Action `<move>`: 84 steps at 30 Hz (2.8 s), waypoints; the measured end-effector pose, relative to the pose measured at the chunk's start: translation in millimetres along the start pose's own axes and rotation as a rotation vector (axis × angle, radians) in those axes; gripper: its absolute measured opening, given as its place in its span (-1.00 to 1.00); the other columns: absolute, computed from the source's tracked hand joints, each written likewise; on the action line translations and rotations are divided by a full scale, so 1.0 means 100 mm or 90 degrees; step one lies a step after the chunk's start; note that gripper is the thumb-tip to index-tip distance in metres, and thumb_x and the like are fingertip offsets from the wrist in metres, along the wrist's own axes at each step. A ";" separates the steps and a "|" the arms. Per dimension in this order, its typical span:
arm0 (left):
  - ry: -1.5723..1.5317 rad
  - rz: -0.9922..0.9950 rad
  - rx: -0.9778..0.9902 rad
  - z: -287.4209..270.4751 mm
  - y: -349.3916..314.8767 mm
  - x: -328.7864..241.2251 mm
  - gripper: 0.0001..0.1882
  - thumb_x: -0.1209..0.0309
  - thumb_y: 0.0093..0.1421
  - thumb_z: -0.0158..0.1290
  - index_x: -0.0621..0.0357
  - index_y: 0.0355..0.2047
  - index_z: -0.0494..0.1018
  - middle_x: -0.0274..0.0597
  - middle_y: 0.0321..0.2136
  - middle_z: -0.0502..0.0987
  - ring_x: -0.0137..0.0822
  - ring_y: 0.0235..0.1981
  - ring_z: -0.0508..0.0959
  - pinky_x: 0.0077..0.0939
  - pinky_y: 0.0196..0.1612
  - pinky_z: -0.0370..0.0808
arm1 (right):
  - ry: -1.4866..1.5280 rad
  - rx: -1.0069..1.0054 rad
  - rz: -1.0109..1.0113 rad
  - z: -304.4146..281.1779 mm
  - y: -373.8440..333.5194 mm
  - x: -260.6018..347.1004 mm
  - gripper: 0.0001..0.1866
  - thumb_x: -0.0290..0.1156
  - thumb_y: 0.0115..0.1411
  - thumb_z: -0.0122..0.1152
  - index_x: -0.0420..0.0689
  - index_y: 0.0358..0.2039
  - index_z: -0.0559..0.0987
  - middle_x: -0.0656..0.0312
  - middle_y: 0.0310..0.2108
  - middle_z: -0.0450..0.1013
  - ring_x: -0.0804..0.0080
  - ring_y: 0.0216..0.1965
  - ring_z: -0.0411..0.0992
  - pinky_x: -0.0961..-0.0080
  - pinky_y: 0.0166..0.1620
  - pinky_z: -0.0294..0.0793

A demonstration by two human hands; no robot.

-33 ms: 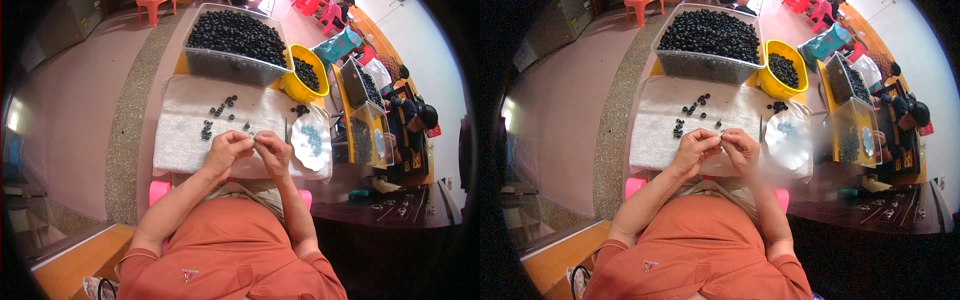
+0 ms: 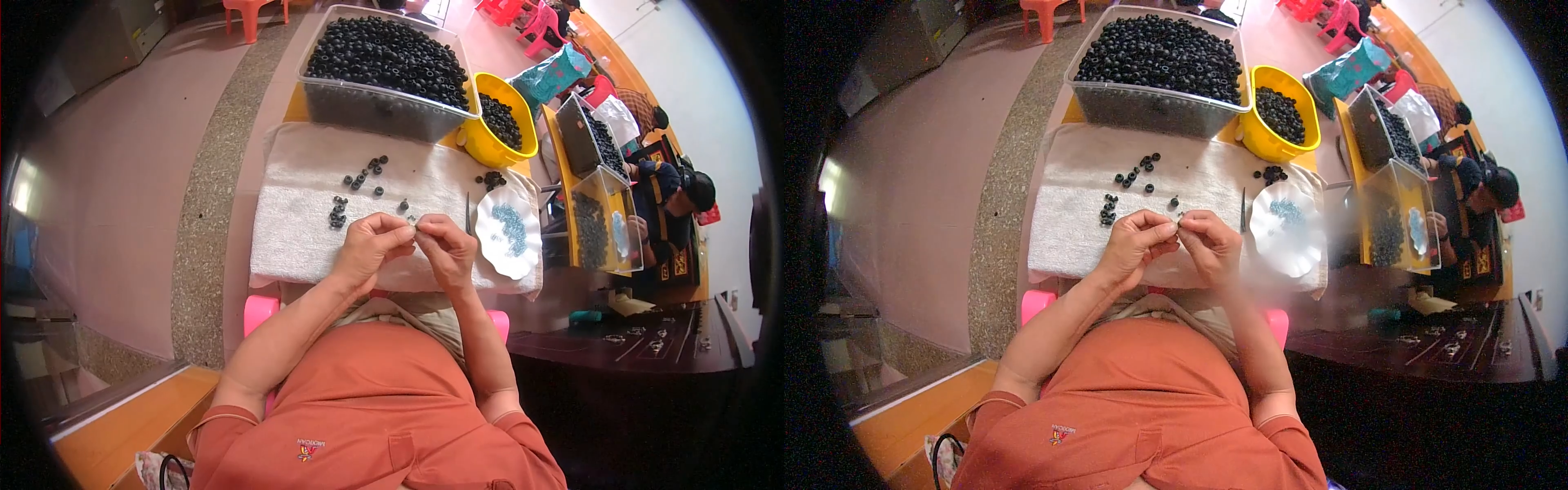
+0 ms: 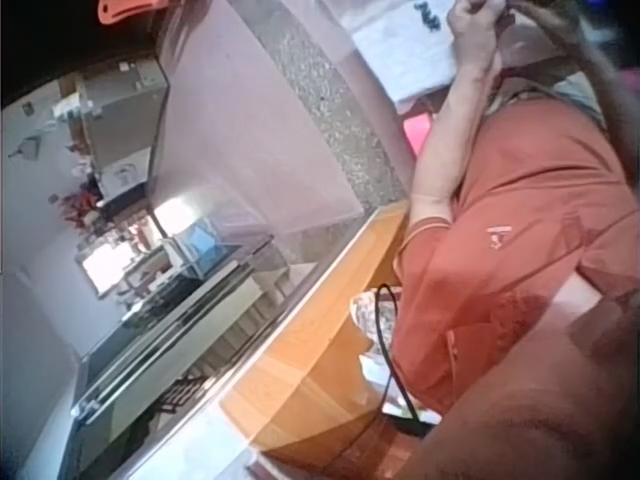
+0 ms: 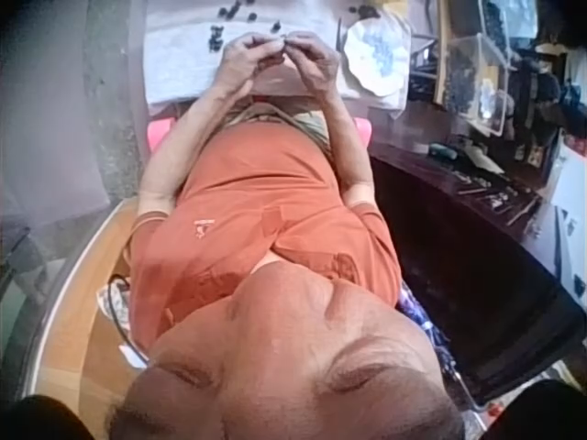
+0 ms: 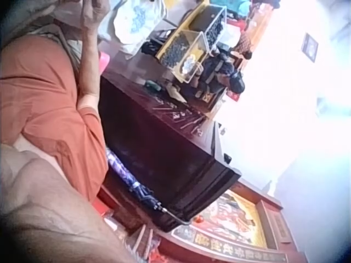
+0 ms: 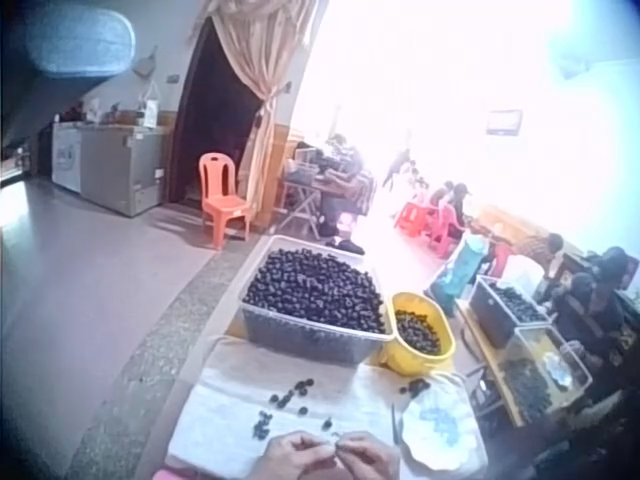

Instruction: Manually inspecting and sorting small black beads on a white cloth surface.

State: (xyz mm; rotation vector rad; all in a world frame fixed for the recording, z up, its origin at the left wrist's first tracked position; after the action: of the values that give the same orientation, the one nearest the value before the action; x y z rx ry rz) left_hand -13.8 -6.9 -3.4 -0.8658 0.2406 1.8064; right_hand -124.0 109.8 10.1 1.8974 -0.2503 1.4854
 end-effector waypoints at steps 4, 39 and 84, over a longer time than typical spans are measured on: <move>0.003 -0.004 0.011 -0.01 0.00 -0.01 -0.95 0.52 0.20 0.17 0.18 -0.33 0.53 -0.27 -0.39 0.59 -0.45 -0.36 0.59 -0.52 -0.20 0.60 | 0.001 -0.035 0.025 0.03 -0.01 -0.01 -0.86 -0.69 0.16 0.24 -0.30 -0.24 0.60 0.17 -0.19 0.50 0.55 -0.19 0.45 0.67 -0.15 0.43; -0.007 0.065 -0.051 0.00 0.00 0.08 -0.97 0.55 0.16 0.15 0.18 -0.40 0.52 -0.33 -0.44 0.56 -0.54 -0.44 0.51 -0.65 -0.31 0.48 | -0.398 -0.071 -0.181 0.23 -0.04 0.05 -0.61 -0.63 -0.05 0.38 -0.26 -0.14 0.54 -0.01 -0.24 0.49 0.18 -0.32 0.54 0.42 -0.31 0.56; 0.228 0.139 -0.101 0.10 -0.06 0.10 -0.86 0.43 0.22 0.15 0.23 -0.25 0.54 -0.35 -0.44 0.54 -0.55 -0.42 0.50 -0.68 -0.36 0.44 | -0.716 -0.233 -0.148 -1.05 1.29 0.52 -0.63 -0.48 0.06 0.38 -0.22 -0.09 0.57 0.06 -0.38 0.56 0.35 -0.47 0.55 0.45 -0.37 0.52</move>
State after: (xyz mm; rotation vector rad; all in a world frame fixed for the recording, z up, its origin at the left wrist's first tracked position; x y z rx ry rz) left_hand -15.0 8.1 -1.4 -1.3206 0.4392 1.8794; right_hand -258.7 94.5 119.6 2.1427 -0.7102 0.0747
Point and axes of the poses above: each hand's wrist, its own y-axis towards the middle knuckle, its own z-axis out of the palm, x = y × z, the point moved 2 cm from there along y, towards the middle knuckle
